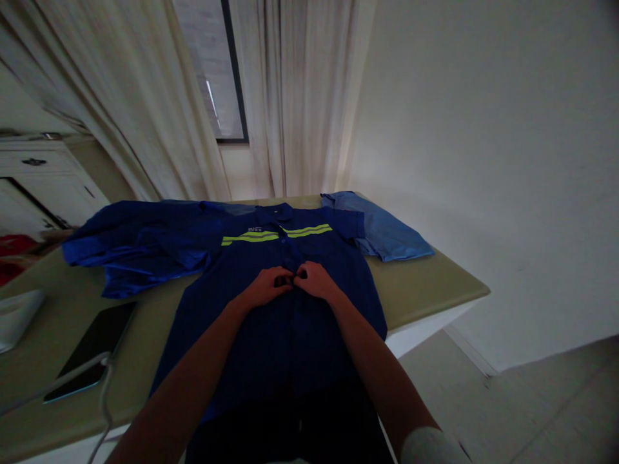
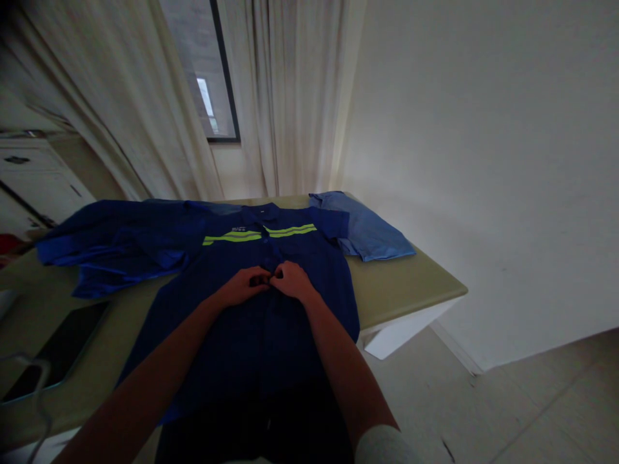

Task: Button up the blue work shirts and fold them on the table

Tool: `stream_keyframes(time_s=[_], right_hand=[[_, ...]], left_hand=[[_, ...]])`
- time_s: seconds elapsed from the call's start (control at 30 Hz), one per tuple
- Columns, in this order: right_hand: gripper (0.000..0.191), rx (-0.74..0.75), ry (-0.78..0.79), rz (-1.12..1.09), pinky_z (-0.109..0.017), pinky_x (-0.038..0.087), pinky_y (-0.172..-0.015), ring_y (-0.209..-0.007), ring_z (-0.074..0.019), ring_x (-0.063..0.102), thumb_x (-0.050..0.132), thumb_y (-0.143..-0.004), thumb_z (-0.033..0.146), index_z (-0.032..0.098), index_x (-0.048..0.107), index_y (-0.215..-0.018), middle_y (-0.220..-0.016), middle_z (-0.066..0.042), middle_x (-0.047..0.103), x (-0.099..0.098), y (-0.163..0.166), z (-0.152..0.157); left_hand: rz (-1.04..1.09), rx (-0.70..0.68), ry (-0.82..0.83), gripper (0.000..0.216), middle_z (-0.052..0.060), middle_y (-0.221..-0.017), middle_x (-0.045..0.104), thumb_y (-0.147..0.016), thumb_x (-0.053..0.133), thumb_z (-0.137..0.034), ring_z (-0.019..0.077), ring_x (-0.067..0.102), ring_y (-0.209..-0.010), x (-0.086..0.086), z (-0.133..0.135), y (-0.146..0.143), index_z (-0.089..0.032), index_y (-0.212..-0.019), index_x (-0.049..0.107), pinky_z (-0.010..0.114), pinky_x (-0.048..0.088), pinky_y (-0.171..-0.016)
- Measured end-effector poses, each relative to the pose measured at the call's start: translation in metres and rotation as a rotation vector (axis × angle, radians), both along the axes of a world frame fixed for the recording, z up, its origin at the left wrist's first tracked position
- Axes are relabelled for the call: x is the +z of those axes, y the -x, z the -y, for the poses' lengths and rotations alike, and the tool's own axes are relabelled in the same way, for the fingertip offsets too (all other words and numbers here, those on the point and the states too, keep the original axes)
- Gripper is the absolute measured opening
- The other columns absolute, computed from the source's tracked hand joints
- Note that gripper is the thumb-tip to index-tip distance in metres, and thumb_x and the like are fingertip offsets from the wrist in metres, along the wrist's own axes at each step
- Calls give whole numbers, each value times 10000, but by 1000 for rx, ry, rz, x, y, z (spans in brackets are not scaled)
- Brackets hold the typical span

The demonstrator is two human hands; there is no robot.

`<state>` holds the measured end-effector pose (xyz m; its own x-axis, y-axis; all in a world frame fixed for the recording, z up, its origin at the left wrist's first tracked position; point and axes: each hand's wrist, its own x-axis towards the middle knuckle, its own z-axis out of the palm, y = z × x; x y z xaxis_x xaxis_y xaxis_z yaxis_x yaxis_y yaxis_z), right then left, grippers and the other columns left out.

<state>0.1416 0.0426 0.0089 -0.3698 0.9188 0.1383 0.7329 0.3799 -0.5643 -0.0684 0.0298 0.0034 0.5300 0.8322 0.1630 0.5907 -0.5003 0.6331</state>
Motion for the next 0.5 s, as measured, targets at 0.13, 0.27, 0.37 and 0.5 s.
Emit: stream_keyframes(time_s=[0.13, 0.27, 0.37, 0.5], right_hand=[[85, 47, -19, -27, -270, 424, -769, -864, -171, 633, 726, -866, 253, 189, 774, -894, -933, -39, 710, 1, 0, 1], [70, 62, -19, -57, -260, 409, -728, -810, -151, 614, 748, -864, 249, 188, 780, -863, -898, -26, 695, 1, 1, 2], [78, 84, -24, -81, -253, 395, -707, -785, -140, 601, 758, -870, 256, 183, 786, -864, -874, -20, 679, 1, 0, 2], [93, 126, -13, -92, -249, 392, -704, -775, -133, 594, 796, -832, 255, 175, 790, -879, -876, -13, 666, 2, -1, 2]], left_hand=[[35, 9, 30, 193, 19, -973, 724, -871, 659, -288, 181, 660, -868, 2, 1, 3, -234, -1046, 718, 304, 497, -785], [-117, 37, -147, 83, 28, -924, 709, -895, 656, -272, 210, 647, -892, 2, 3, 2, -237, -950, 708, 341, 488, -814], [-173, 42, -202, 65, 25, -919, 706, -911, 652, -277, 215, 645, -898, 1, 4, 1, -243, -947, 694, 343, 484, -814], [-160, 76, -177, 39, 21, -893, 703, -913, 631, -253, 204, 655, -860, -1, 6, 1, -238, -914, 668, 328, 481, -784]])
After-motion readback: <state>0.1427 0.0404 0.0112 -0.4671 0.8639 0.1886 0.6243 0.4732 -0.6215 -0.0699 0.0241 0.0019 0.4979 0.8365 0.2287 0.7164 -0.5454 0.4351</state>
